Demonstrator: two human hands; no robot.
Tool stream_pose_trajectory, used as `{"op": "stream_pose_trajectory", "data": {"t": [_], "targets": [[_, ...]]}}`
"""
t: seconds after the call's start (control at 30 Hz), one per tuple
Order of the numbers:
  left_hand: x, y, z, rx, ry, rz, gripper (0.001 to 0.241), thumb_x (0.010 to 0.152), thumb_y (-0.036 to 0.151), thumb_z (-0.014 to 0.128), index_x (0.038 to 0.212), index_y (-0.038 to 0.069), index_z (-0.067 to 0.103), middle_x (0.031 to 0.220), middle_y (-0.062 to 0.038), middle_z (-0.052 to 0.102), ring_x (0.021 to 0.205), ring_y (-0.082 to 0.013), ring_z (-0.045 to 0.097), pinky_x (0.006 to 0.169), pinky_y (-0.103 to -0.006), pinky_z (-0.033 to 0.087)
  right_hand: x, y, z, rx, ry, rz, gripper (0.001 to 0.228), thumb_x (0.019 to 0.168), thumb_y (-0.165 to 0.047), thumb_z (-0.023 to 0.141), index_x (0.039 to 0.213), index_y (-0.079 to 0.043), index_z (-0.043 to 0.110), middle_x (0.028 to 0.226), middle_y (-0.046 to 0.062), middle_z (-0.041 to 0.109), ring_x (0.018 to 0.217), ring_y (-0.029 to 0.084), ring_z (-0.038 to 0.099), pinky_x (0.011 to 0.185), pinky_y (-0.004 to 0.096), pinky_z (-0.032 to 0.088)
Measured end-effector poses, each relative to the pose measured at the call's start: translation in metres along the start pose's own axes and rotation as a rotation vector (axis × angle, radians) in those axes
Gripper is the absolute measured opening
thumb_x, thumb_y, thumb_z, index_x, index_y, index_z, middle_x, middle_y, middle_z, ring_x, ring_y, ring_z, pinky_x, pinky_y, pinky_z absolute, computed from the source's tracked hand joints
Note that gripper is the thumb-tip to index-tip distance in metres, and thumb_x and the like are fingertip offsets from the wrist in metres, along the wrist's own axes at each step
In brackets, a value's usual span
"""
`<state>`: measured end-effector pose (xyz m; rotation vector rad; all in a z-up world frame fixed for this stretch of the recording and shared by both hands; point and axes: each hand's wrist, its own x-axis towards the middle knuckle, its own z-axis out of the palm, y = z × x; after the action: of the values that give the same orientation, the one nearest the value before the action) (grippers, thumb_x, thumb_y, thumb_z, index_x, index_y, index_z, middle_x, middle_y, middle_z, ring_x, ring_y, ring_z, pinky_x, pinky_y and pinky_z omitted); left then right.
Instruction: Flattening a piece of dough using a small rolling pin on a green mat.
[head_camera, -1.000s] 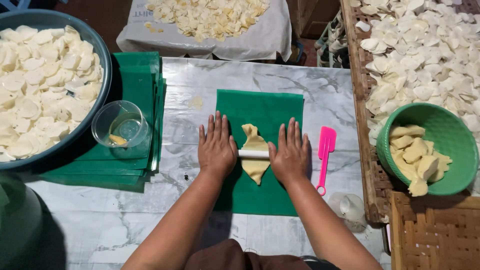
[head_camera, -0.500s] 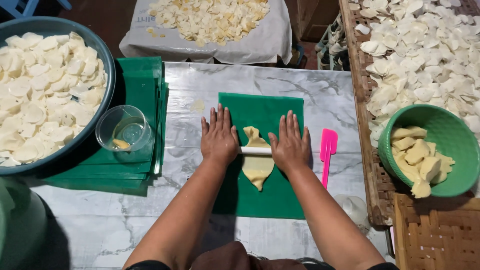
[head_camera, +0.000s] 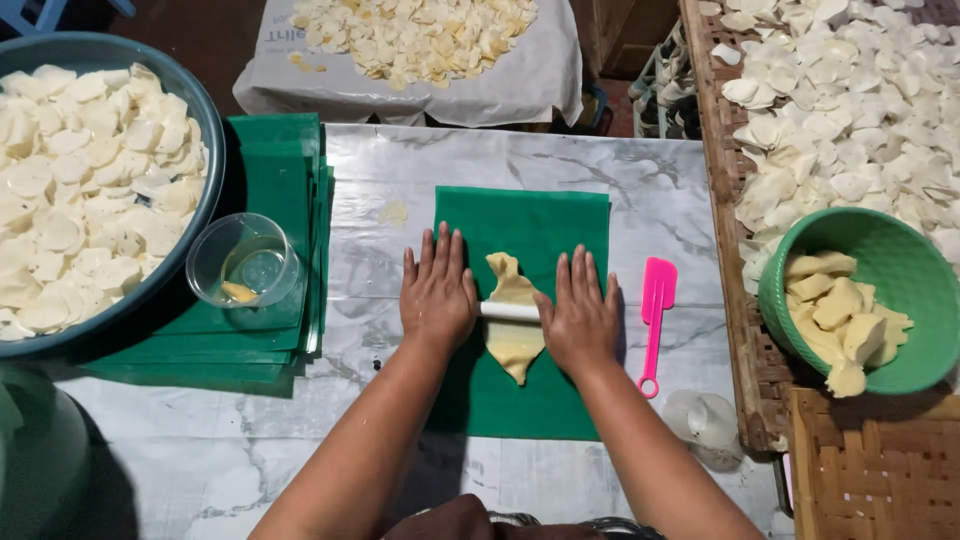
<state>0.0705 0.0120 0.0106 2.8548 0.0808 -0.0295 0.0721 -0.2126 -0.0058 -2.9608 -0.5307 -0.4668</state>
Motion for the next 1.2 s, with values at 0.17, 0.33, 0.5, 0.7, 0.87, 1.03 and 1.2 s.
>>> {"op": "stream_pose_trajectory", "data": {"t": [0.17, 0.33, 0.5, 0.7, 0.87, 1.03, 1.2], "targets": [[0.042, 0.004, -0.018, -0.029, -0.078, -0.047, 0.066, 0.106, 0.042, 0.023, 0.165, 0.012, 0.014, 0.173, -0.011, 0.007, 0.160, -0.0302, 0.003, 0.128, -0.0540, -0.001, 0.043, 0.005, -0.003, 0.061, -0.128, 0.089, 0.073, 0.106, -0.061, 0.030, 0.162, -0.013, 0.029, 0.169, 0.020, 0.021, 0.157, 0.035, 0.021, 0.118, 0.067, 0.021], [0.000, -0.005, 0.002, -0.039, 0.032, 0.038, 0.063, 0.106, 0.039, 0.031, 0.162, 0.012, 0.026, 0.171, -0.012, 0.021, 0.158, -0.0313, 0.017, 0.127, -0.0526, 0.009, -0.027, -0.009, -0.025, 0.018, -0.042, -0.020, 0.070, 0.101, -0.059, 0.040, 0.153, -0.013, 0.046, 0.166, 0.020, 0.033, 0.152, 0.035, 0.033, 0.117, 0.061, 0.026], [0.040, -0.032, 0.046, -0.051, 0.319, 0.064, 0.031, 0.098, 0.057, 0.050, 0.100, 0.039, 0.075, 0.106, 0.012, 0.064, 0.113, -0.0158, 0.063, 0.098, -0.0402, 0.046, -0.075, 0.006, -0.031, 0.031, -0.130, 0.055, 0.031, 0.095, -0.048, 0.056, 0.122, -0.033, 0.061, 0.101, -0.007, 0.053, 0.098, 0.017, 0.058, 0.084, 0.038, 0.046], [0.063, 0.021, -0.023, -0.413, -0.225, -0.114, 0.039, 0.095, 0.050, 0.059, 0.097, 0.017, 0.079, 0.091, -0.012, 0.077, 0.096, -0.0378, 0.069, 0.075, -0.0506, 0.050, -0.080, 0.012, -0.140, 0.059, -0.186, 0.391, 0.029, 0.091, -0.027, 0.066, 0.119, -0.024, 0.066, 0.108, 0.005, 0.062, 0.104, 0.033, 0.057, 0.085, 0.051, 0.045], [0.024, 0.030, -0.032, -0.660, -0.052, 0.075, 0.016, 0.078, 0.026, 0.073, 0.086, 0.015, 0.064, 0.088, -0.005, 0.069, 0.085, -0.0263, 0.066, 0.071, -0.0408, 0.046, -0.077, 0.040, -0.158, 0.220, 0.000, 0.370, 0.028, 0.095, -0.020, 0.067, 0.121, -0.012, 0.068, 0.108, 0.014, 0.061, 0.101, 0.037, 0.057, 0.086, 0.051, 0.045], [-0.037, 0.026, 0.007, -0.416, 0.154, 0.587, 0.018, 0.077, 0.006, 0.071, 0.085, 0.010, 0.055, 0.087, -0.012, 0.055, 0.075, -0.0360, 0.057, 0.062, -0.0489, 0.041, -0.060, 0.038, -0.152, 0.315, 0.158, 0.240, 0.020, 0.096, -0.010, 0.068, 0.114, -0.003, 0.065, 0.115, 0.016, 0.060, 0.107, 0.036, 0.060, 0.093, 0.048, 0.047], [-0.056, 0.015, -0.018, -0.261, 0.499, 0.353, 0.027, 0.075, 0.011, 0.064, 0.097, 0.026, 0.064, 0.097, 0.002, 0.061, 0.093, -0.0214, 0.067, 0.092, -0.0369, 0.052, -0.028, 0.032, -0.122, 0.163, -0.005, 0.069, 0.033, 0.090, -0.029, 0.070, 0.123, -0.031, 0.064, 0.106, -0.011, 0.066, 0.105, 0.015, 0.062, 0.097, 0.037, 0.042]]}}
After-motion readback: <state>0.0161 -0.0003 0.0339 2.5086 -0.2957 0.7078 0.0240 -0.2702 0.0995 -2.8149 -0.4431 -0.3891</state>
